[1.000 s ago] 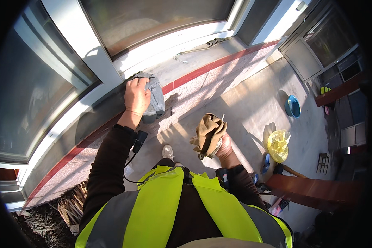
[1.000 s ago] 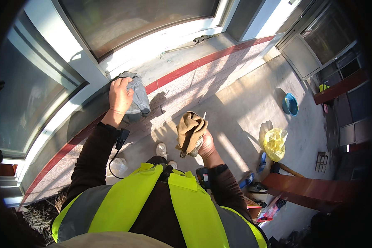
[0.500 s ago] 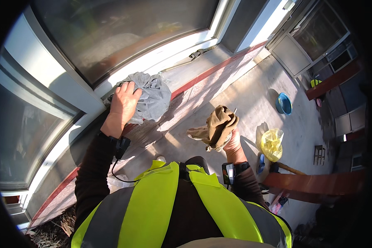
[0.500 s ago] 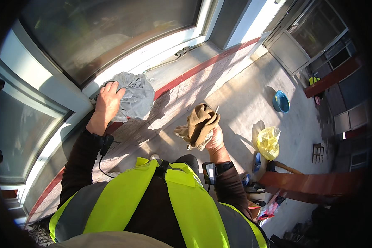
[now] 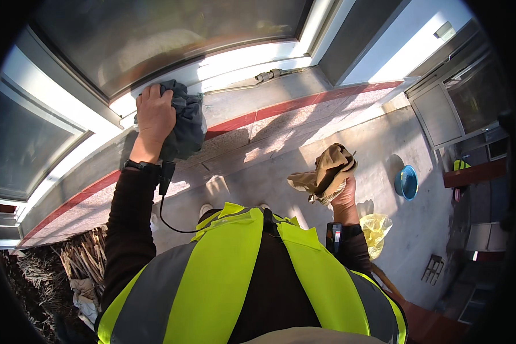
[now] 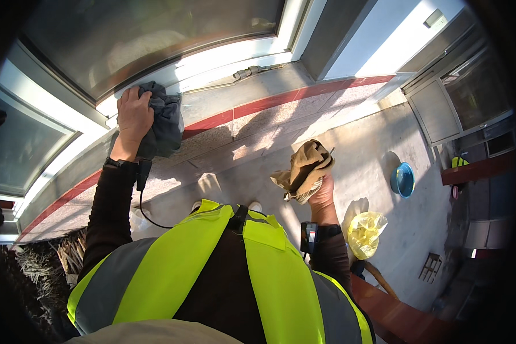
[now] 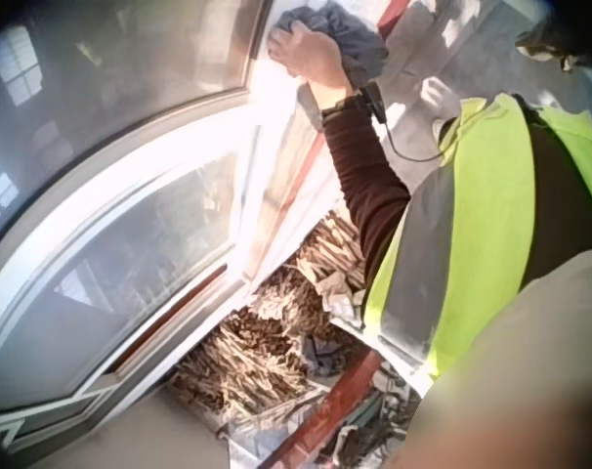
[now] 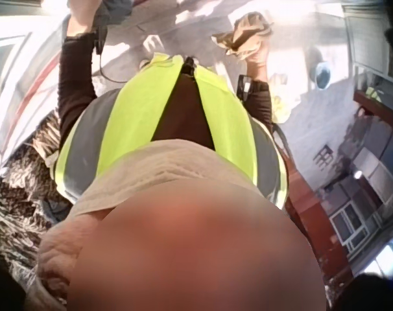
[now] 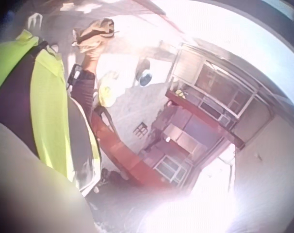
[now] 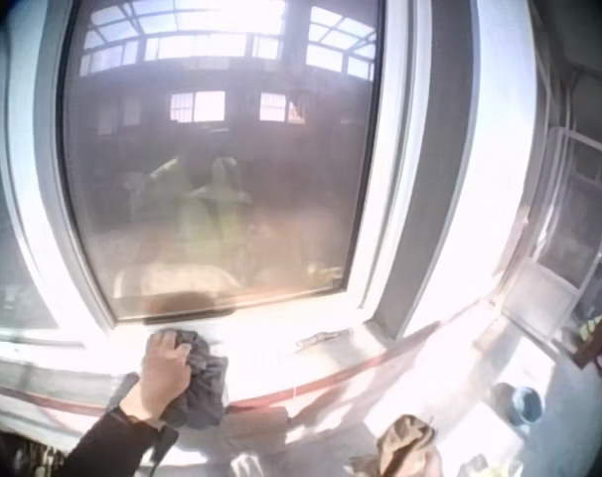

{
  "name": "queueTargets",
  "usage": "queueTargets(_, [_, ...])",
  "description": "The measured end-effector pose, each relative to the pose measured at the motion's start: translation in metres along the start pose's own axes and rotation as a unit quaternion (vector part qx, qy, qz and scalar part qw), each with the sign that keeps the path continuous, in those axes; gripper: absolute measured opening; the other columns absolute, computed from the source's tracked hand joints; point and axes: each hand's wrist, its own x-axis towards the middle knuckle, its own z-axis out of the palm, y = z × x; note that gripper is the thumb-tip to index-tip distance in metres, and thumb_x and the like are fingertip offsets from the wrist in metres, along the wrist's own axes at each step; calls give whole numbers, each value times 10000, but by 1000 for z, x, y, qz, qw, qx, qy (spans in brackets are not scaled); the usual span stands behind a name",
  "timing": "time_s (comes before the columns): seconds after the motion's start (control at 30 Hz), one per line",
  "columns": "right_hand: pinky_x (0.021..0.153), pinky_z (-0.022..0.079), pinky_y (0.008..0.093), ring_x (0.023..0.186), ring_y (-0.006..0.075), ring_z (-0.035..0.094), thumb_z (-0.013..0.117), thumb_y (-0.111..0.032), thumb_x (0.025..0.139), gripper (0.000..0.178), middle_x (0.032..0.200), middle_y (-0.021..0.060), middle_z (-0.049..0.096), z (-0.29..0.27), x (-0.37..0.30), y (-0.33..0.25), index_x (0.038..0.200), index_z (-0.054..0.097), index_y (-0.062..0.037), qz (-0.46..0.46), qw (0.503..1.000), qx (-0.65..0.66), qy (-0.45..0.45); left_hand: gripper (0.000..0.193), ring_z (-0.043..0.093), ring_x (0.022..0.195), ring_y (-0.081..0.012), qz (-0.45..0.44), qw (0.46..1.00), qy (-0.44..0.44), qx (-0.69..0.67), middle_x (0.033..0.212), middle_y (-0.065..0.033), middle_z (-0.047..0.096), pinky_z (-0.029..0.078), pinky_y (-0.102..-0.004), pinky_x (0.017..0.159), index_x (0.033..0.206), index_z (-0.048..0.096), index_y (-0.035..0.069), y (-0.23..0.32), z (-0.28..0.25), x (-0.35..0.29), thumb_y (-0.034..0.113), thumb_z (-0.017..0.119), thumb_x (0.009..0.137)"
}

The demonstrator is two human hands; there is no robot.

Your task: The person scrapes debris from a window frame using a metal tool and wipes the frame with a cloth. They move along the frame, scraping and wiping different sections, then walk away from the window.

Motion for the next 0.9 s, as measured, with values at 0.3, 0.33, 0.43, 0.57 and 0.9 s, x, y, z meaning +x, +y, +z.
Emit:
queueTargets(0.3, [947, 454, 436, 1070, 332, 563, 518, -406, 871, 531, 1167, 185, 579, -33, 5, -39, 1249, 499, -35, 57, 997, 29, -49, 286, 560, 1017, -278, 35, 996, -82, 21, 1027, -100, 604, 402, -415, 893, 1026, 655, 87, 77, -24, 31, 195, 672, 762])
queueTargets(0.33, [945, 455, 434, 1071, 330, 562, 523, -405, 869, 529, 1170, 183, 578, -37, 8, -39, 1247, 501, -36, 47, 998, 29, -32, 253, 582, 965, -262, 62, 994, -76, -46, 988, -83, 616, 431, -392, 863, 1009, 656, 84, 93, -12, 41, 175, 660, 773])
queueTargets(0.43, [946, 454, 433, 1075, 319, 562, 532, -389, 875, 512, 1184, 177, 573, -44, 15, -34, 1249, 504, -41, 25, 1000, 12, -4, 192, 583, 933, -274, 108, 980, -72, -152, 937, -86, 618, 470, -385, 826, 946, 640, 62, 143, 29, 71, 165, 644, 784])
queueTargets(0.57, [940, 458, 445, 1069, 327, 565, 526, -371, 886, 490, 1178, 179, 577, -44, 10, -29, 1243, 506, -36, 26, 998, 51, -11, 195, 586, 932, -273, 132, 981, -126, -68, 929, -94, 622, 480, -386, 816, 949, 622, 52, 186, 74, 107, 160, 635, 786])
queueTargets(0.9, [935, 464, 445, 1054, 329, 573, 490, -359, 889, 465, 1172, 175, 586, -64, -12, -42, 1225, 517, -39, -29, 996, 85, 20, 253, 601, 914, -281, 113, 979, -164, 42, 909, -143, 628, 493, -357, 808, 912, 595, -12, 205, 106, 124, 163, 650, 739])
